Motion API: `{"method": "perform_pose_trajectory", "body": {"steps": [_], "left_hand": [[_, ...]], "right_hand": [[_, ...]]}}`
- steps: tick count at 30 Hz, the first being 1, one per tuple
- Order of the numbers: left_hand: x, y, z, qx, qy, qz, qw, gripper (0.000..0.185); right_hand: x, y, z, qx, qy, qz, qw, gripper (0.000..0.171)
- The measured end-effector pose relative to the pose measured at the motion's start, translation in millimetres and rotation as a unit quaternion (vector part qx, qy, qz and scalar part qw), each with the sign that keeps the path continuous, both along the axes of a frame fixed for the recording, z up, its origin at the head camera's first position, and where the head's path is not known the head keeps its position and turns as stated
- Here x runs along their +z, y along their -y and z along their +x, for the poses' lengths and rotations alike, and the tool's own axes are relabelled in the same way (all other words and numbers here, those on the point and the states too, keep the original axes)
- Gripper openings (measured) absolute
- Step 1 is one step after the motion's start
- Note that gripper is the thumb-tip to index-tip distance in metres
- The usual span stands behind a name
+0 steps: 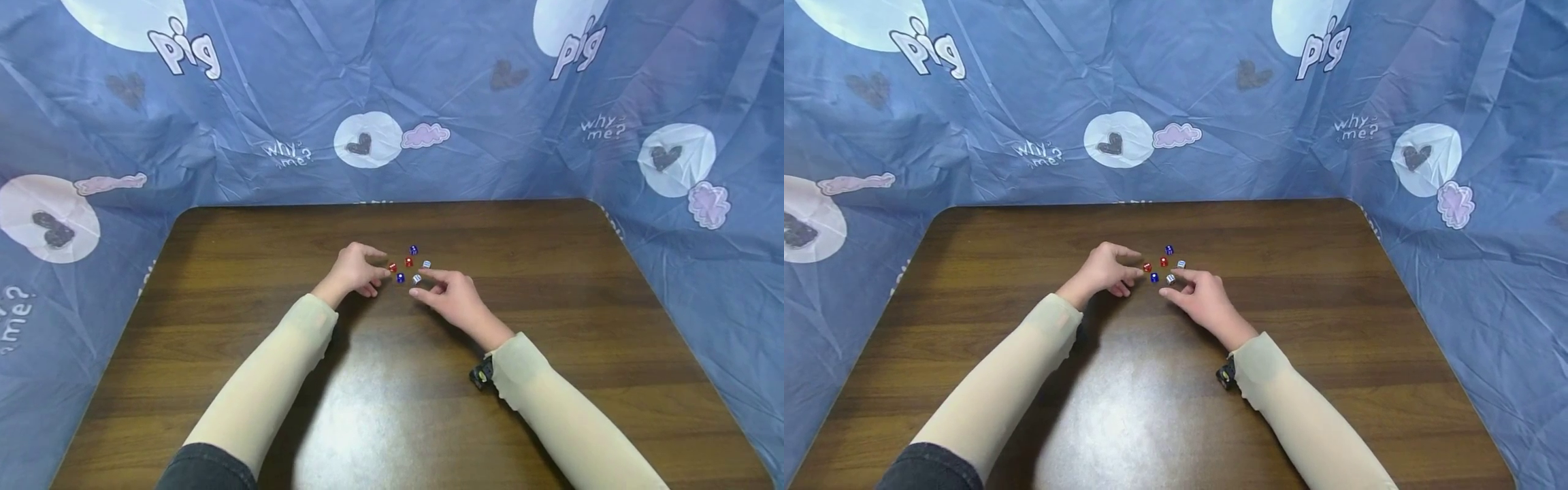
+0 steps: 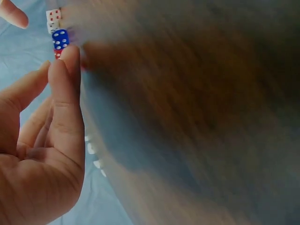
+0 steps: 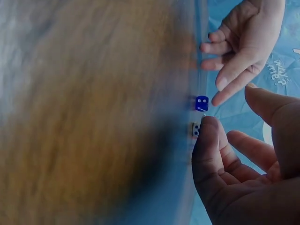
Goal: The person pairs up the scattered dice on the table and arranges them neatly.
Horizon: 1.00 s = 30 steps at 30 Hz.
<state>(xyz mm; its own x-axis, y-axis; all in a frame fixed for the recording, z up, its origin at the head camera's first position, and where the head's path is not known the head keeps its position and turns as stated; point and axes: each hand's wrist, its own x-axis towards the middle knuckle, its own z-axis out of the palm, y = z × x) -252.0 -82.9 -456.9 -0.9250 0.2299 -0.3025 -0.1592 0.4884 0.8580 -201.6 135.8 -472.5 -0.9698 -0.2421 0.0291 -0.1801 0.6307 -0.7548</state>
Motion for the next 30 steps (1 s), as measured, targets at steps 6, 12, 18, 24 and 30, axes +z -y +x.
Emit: {"method": "perform_pose_trajectory", "body": {"steps": [6,12,18,24,30], "left_hand": [[-8.9,-2.7,-9.9,-0.012,0.011,-0.007,0.9998,0.039],[-14.1,-5.4,-17.3,-0.016,0.01,-0.016,0.9997,0.035],[-16.2,-7.5,-20.5,-0.018,0.021,-0.019,0.9994,0.031],[-15.4,-9.5,-21.2,-0.021,0.02,-0.024,0.9993,0.029],[-13.2,-11.1,-20.8,-0.015,0.034,-0.02,0.9991,0.028]], "right_hand": [[-2.0,1.9,2.7,0.005,0.027,-0.002,1.0,0.054],[-2.9,0.3,3.3,0.006,0.032,-0.012,0.999,0.052],[-3.8,-4.1,6.1,0.016,0.03,-0.01,0.999,0.049],[-3.6,-5.9,8.5,0.024,0.035,-0.002,0.999,0.045],[-3.2,-6.7,9.8,0.029,0.039,-0.004,0.999,0.044]]}}
